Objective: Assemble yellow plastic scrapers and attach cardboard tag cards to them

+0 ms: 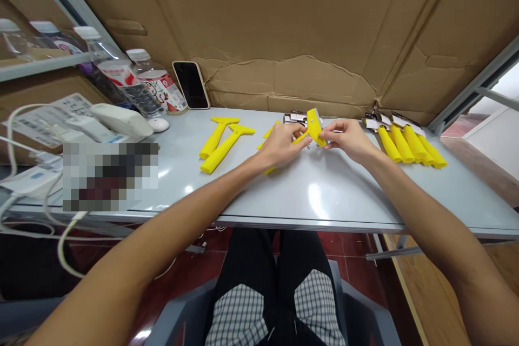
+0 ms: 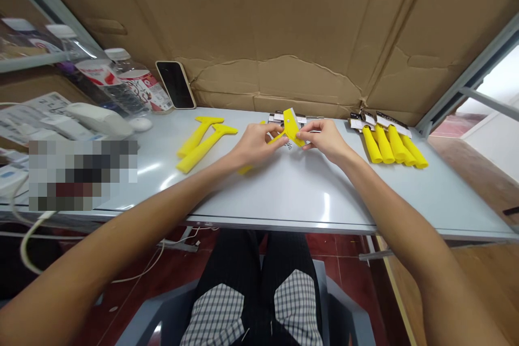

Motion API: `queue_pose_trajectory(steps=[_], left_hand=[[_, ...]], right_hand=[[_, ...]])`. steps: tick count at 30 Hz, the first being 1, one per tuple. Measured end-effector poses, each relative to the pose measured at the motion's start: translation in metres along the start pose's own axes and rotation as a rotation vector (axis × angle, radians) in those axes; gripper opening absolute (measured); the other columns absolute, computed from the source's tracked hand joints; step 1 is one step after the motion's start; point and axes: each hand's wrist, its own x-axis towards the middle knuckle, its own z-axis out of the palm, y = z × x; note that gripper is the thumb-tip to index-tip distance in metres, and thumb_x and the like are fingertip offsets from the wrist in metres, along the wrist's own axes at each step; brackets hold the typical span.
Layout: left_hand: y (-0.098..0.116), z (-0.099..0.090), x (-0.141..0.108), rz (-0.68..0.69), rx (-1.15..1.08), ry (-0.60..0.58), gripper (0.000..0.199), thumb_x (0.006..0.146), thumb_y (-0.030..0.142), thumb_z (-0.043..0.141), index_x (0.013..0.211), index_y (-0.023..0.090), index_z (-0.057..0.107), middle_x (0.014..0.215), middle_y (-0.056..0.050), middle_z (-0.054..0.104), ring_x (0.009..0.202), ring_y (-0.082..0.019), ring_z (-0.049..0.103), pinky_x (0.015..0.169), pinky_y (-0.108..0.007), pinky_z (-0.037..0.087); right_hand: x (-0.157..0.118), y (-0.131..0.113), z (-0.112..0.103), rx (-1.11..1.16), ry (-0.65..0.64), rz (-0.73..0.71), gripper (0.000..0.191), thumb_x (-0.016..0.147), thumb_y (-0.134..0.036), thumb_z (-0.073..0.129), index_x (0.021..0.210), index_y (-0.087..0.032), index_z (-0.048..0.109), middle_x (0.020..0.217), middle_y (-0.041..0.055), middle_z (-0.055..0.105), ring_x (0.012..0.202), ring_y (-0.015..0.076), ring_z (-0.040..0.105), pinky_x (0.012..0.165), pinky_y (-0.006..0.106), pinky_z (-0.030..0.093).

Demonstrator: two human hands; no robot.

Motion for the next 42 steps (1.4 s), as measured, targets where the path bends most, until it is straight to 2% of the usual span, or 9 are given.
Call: queue_pose_trajectory(steps=[4,12,25,29,31,33,35,38,42], left_hand=[[-0.001,0.000,0.000,0.002,-0.003,0.004,0.024,0.100,0.038,0.075,0.112,0.019,0.084,0.107,-0.008,0.087,0.082,-0.021,0.072,0.091,-0.038,0.055],[0.000,0.000,0.000,0.019,-0.009,-0.004,0.025,0.101,0.040,0.074,0.111,0.019,0.084,0.108,-0.008,0.087,0.081,-0.020,0.072,0.089,-0.037,0.055],[-0.001,0.001,0.000,-0.006,-0.002,-0.004,0.025,0.100,0.039,0.075,0.115,0.020,0.082,0.102,-0.006,0.085,0.080,-0.021,0.072,0.086,-0.037,0.055],[-0.001,0.002,-0.002,0.039,0.065,0.057,0.048,0.099,0.034,0.077,0.144,0.020,0.069,0.113,-0.008,0.083,0.094,-0.025,0.076,0.089,-0.038,0.056],[-0.003,0.004,-0.004,0.122,0.101,0.074,0.064,0.096,0.030,0.080,0.156,0.022,0.059,0.130,-0.011,0.079,0.110,-0.027,0.076,0.095,-0.039,0.057],[-0.006,0.005,-0.005,0.208,0.126,0.065,0.070,0.094,0.023,0.079,0.160,0.027,0.055,0.146,-0.013,0.071,0.126,-0.029,0.072,0.098,-0.040,0.059],[-0.009,0.006,-0.006,0.277,0.155,0.043,0.066,0.095,0.016,0.074,0.157,0.031,0.060,0.156,-0.012,0.063,0.136,-0.030,0.068,0.102,-0.042,0.061],[-0.011,0.007,-0.007,0.345,0.201,0.021,0.049,0.099,0.012,0.067,0.145,0.030,0.071,0.161,-0.012,0.056,0.141,-0.032,0.065,0.111,-0.047,0.060],[-0.011,0.009,-0.008,0.355,0.224,0.007,0.041,0.103,0.015,0.063,0.138,0.029,0.078,0.161,-0.013,0.056,0.142,-0.034,0.066,0.115,-0.052,0.059]], right_hand=[[0.001,0.002,0.000,-0.011,0.002,0.000,0.047,0.054,-0.045,0.115,0.074,-0.017,0.082,0.088,0.0096,0.081,0.076,0.0176,0.074,0.064,0.028,0.067],[0.003,0.004,-0.001,0.049,0.006,-0.010,0.054,0.047,-0.033,0.116,0.079,-0.020,0.075,0.088,0.0024,0.075,0.073,0.0158,0.073,0.060,0.030,0.065],[0.000,0.000,0.001,0.049,-0.009,0.003,0.055,0.049,-0.029,0.114,0.083,-0.021,0.071,0.090,0.0010,0.073,0.076,0.0157,0.072,0.064,0.031,0.065],[0.001,0.005,0.002,0.041,0.000,-0.002,0.056,0.052,-0.028,0.112,0.090,-0.022,0.071,0.091,0.0003,0.074,0.077,0.0165,0.072,0.062,0.031,0.064],[0.002,0.007,0.002,0.032,0.004,0.009,0.056,0.053,-0.028,0.111,0.092,-0.023,0.070,0.089,-0.0001,0.073,0.077,0.0170,0.072,0.062,0.031,0.064],[0.001,0.007,0.003,0.021,0.002,0.021,0.055,0.055,-0.030,0.111,0.092,-0.023,0.070,0.088,0.0004,0.074,0.077,0.0176,0.072,0.062,0.031,0.064],[0.000,0.005,0.003,0.018,-0.007,0.018,0.053,0.057,-0.033,0.111,0.091,-0.023,0.072,0.089,0.0011,0.075,0.079,0.0179,0.072,0.063,0.030,0.063],[-0.002,0.002,0.003,0.047,-0.046,0.024,0.048,0.057,-0.035,0.111,0.089,-0.023,0.077,0.091,0.0015,0.075,0.083,0.0183,0.073,0.063,0.029,0.063],[-0.003,0.002,0.003,0.036,-0.109,0.062,0.040,0.062,-0.040,0.108,0.087,-0.020,0.083,0.092,0.0051,0.079,0.087,0.0194,0.074,0.070,0.031,0.067]])
